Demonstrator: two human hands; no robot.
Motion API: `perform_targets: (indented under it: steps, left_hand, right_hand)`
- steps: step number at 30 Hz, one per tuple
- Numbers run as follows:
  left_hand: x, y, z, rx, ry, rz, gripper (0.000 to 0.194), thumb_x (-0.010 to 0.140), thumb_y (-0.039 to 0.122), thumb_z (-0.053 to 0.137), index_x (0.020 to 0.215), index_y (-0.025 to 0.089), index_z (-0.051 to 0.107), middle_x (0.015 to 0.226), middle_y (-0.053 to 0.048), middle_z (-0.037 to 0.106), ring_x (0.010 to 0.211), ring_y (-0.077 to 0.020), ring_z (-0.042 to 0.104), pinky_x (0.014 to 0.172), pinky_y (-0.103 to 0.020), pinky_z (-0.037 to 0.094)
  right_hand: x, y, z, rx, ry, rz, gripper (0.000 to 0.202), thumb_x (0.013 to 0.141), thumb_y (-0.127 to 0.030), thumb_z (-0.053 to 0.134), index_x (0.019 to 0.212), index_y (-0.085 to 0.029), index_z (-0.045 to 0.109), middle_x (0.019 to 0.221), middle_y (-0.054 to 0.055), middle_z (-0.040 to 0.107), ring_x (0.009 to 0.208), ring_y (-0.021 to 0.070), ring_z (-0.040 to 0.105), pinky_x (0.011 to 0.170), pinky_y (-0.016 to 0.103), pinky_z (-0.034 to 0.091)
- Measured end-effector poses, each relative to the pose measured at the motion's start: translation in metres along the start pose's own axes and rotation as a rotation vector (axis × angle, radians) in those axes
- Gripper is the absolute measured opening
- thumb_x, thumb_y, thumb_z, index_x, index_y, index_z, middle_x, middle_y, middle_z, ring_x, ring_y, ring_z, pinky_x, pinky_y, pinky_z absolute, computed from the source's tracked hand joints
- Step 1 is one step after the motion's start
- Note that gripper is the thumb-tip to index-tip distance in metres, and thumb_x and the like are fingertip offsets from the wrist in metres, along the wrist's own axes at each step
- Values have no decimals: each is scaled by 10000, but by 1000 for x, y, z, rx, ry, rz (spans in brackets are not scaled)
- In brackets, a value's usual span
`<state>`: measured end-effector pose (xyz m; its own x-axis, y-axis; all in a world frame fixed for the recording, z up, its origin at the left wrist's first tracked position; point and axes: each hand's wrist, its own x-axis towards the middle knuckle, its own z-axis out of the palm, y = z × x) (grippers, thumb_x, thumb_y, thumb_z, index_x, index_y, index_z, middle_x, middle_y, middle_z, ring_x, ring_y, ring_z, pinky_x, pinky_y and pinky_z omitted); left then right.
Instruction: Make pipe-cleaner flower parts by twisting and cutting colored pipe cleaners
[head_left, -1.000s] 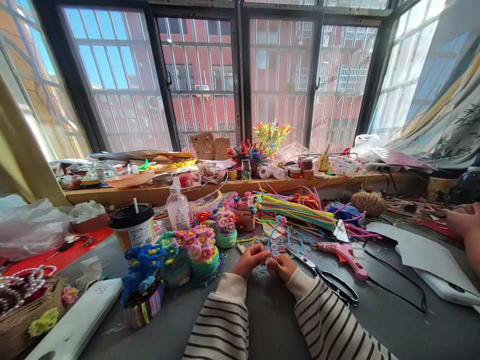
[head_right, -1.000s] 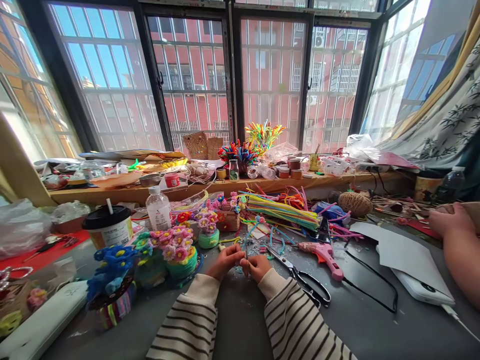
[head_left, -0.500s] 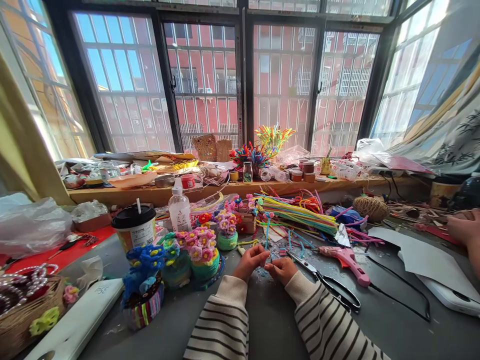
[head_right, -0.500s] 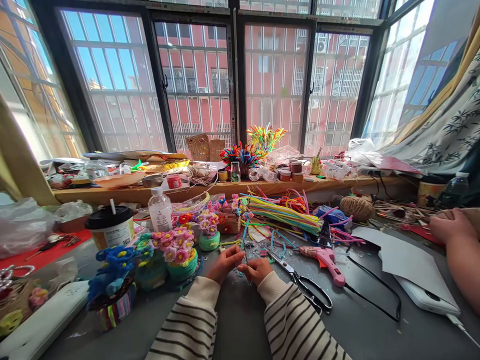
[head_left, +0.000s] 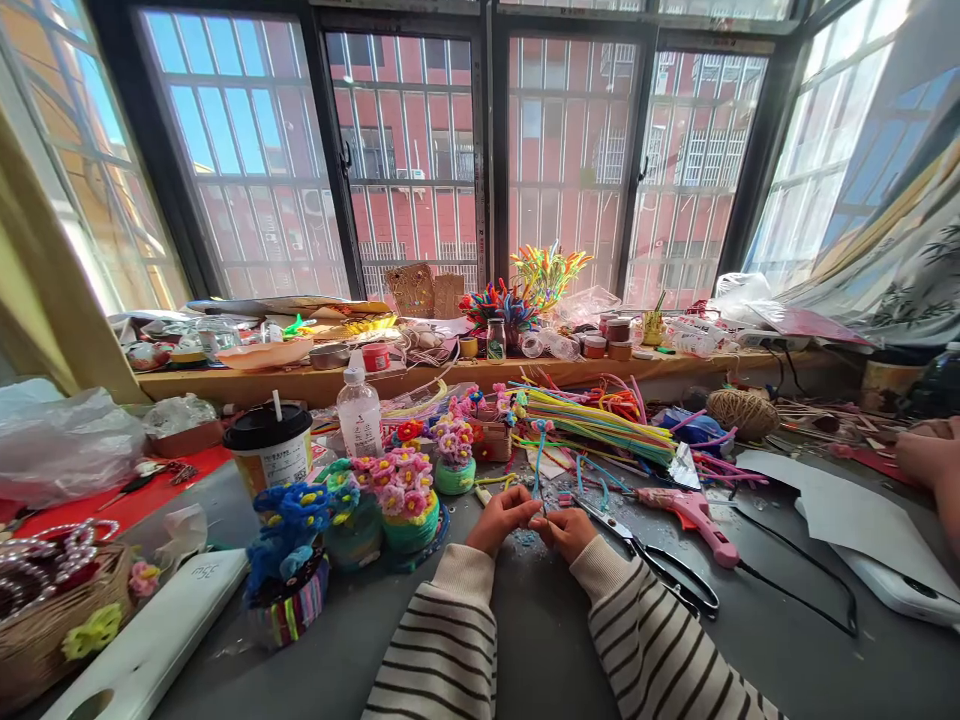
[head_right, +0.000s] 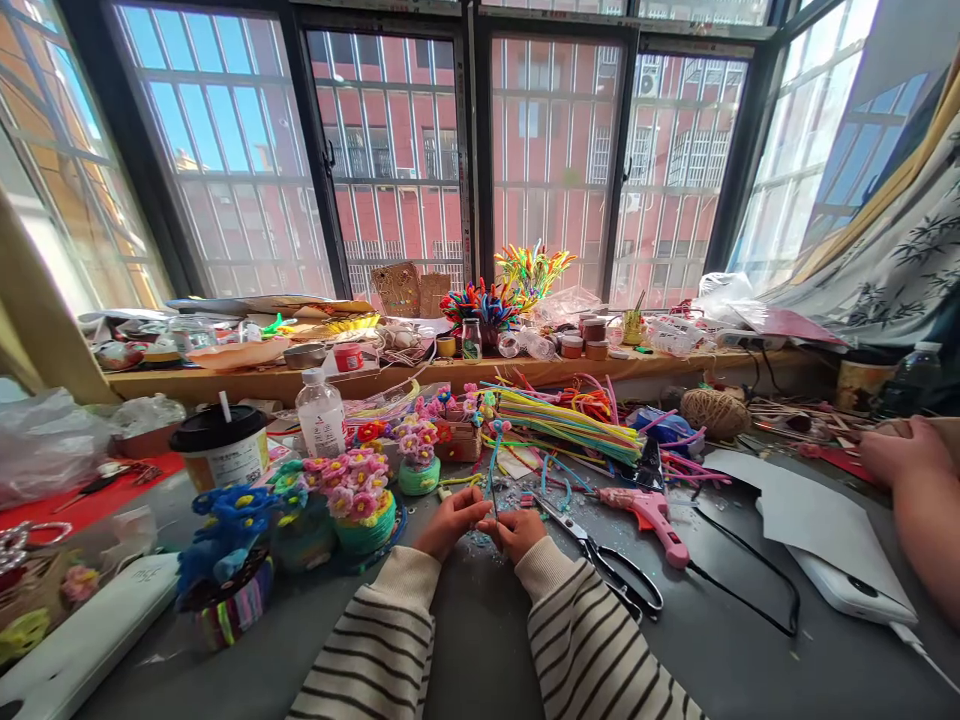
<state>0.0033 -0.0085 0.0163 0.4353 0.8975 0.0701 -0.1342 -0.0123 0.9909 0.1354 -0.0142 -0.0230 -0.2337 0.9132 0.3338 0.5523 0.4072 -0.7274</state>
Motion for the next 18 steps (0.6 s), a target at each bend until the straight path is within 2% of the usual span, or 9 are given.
perform_targets:
  steps: [5,12,18]
  left_hand:
    - [3,-2,-4,-20,-42,12,236,556,344,578,510,174,421,474,63,372,443,-53,301,456,-189,235]
    - [5,-4,-6,-47,-18,24,195,571,347,557,561,177,462,528,43,425,483,-66,349,486,-198,268]
    - [6,-5,-5,-98,-74,48,192,551,299,564,506,176,425,467,51,400,445,-59,339,471,-201,279]
  right_hand:
    - [0,2,2,53,30,12,567,658,-602,318,316,-164,428,312,-13,391,331,65,347,374,197,270]
    - [-1,-2,1,64,-44,11,578,642,-627,309,319,-161,421,314,-12,390,323,62,338,363,196,262]
    - [-2,-5,3,68,-87,1,643,643,-660,221,347,-142,461,328,2,415,330,61,349,359,191,250]
